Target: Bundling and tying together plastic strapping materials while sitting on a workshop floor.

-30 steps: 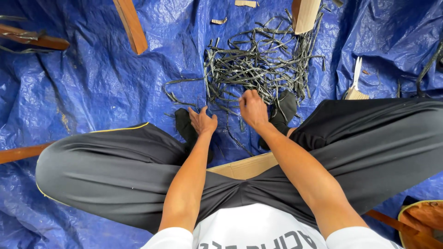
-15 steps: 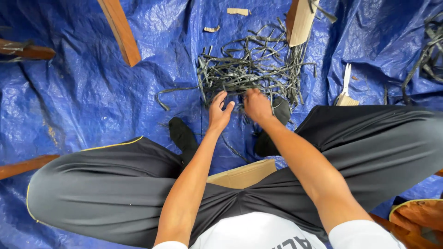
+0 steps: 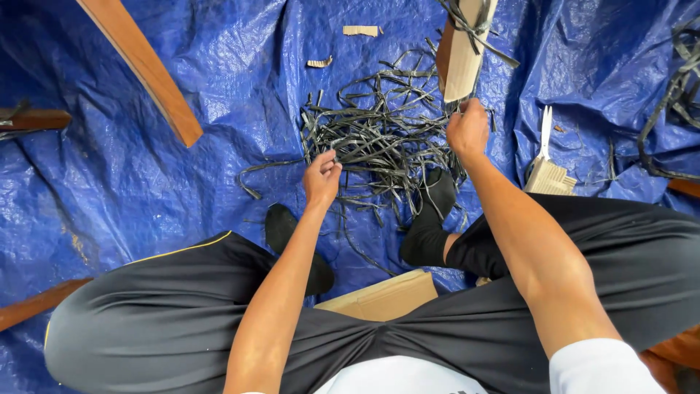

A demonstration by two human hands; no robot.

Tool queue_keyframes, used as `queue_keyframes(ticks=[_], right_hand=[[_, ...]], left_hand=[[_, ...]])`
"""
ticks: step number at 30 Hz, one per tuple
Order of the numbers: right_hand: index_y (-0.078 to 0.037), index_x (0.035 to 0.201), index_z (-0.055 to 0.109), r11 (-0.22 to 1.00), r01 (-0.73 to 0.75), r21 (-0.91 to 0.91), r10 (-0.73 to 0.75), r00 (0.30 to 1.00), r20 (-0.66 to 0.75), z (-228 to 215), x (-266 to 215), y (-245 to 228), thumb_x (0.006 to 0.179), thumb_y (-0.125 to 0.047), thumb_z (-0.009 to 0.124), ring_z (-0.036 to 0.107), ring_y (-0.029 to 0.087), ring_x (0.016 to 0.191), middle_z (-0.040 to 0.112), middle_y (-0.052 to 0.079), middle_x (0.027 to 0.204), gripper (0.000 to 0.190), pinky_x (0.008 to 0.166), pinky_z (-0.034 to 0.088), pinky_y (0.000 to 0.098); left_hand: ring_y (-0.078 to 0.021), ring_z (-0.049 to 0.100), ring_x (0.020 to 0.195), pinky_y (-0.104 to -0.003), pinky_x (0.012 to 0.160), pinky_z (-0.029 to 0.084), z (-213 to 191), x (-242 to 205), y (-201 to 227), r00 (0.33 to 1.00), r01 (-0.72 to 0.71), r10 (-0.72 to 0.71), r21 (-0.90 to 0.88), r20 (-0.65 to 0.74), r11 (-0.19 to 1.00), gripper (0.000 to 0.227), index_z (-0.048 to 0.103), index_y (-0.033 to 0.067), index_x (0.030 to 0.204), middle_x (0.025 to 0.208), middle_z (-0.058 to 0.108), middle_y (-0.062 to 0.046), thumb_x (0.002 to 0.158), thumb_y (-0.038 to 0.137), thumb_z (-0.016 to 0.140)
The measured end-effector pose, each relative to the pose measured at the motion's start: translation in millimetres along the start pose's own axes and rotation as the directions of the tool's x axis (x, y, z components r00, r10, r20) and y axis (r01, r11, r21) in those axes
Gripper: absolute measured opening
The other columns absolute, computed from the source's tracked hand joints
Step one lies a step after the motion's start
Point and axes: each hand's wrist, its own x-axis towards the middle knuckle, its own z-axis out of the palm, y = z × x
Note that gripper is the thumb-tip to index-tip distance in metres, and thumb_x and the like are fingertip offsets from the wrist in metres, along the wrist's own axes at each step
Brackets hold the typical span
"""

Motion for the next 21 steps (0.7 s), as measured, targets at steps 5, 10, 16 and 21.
queue_keyframes(ticks=[5, 10, 16, 21], right_hand=[[0.001, 0.138, 0.048, 0.969, 0.247, -0.005, -0.242, 0.952, 0.19, 18.7, -16.0, -47.9, 0.09, -0.024, 0.071, 0.054, 0.047, 0.119, 0.056, 0.029, 0.134, 0.059, 0.1, 0.046, 0.0532], [-0.001, 0.135, 0.052, 0.995, 0.058, -0.087, 0.007, 0.794, 0.608, 34.3, -73.7, -140.5, 0.093, -0.046, 0.066, 0.053, 0.044, 0.13, 0.057, 0.026, 0.137, 0.063, 0.108, 0.045, 0.0529], [-0.006, 0.119, 0.064, 0.972, 0.232, 0.034, -0.205, 0.765, 0.611, 56.1, -84.5, -183.0, 0.103, -0.043, 0.061, 0.063, 0.043, 0.113, 0.065, 0.022, 0.123, 0.04, 0.093, 0.053, 0.0536], [-0.006, 0.149, 0.044, 0.913, 0.402, -0.068, -0.391, 0.91, 0.135, 59.6, 5.3, -131.8, 0.075, -0.009, 0.077, 0.048, 0.043, 0.133, 0.043, 0.022, 0.152, 0.081, 0.113, 0.044, 0.0498]], left_hand=[[-0.0211, 0.072, 0.11, -0.034, 0.094, 0.057, 5.5, -12.7, -15.1, 0.995, 0.075, -0.072, 0.036, -0.062, 0.997, 0.038, 0.067, 0.0059, 0.127, 0.123, 0.074, -0.012, 0.09, 0.01, 0.072], [-0.0237, 0.07, 0.111, -0.037, 0.089, 0.055, 2.6, -14.1, -14.7, 0.983, 0.118, -0.095, 0.139, -0.159, 0.983, 0.045, 0.063, 0.0052, 0.131, 0.124, 0.071, -0.013, 0.089, 0.016, 0.074], [-0.0256, 0.068, 0.114, -0.037, 0.1, 0.053, -14.9, -9.1, -38.4, 0.941, 0.127, -0.11, 0.032, -0.318, 0.991, 0.045, 0.058, -0.0006, 0.134, 0.126, 0.069, -0.017, 0.097, 0.023, 0.071], [-0.0254, 0.064, 0.121, -0.035, 0.101, 0.051, -17.3, -23.2, -26.4, 0.928, 0.131, -0.163, -0.117, -0.334, 0.984, 0.048, 0.054, -0.0003, 0.137, 0.132, 0.062, -0.018, 0.095, 0.019, 0.068]])
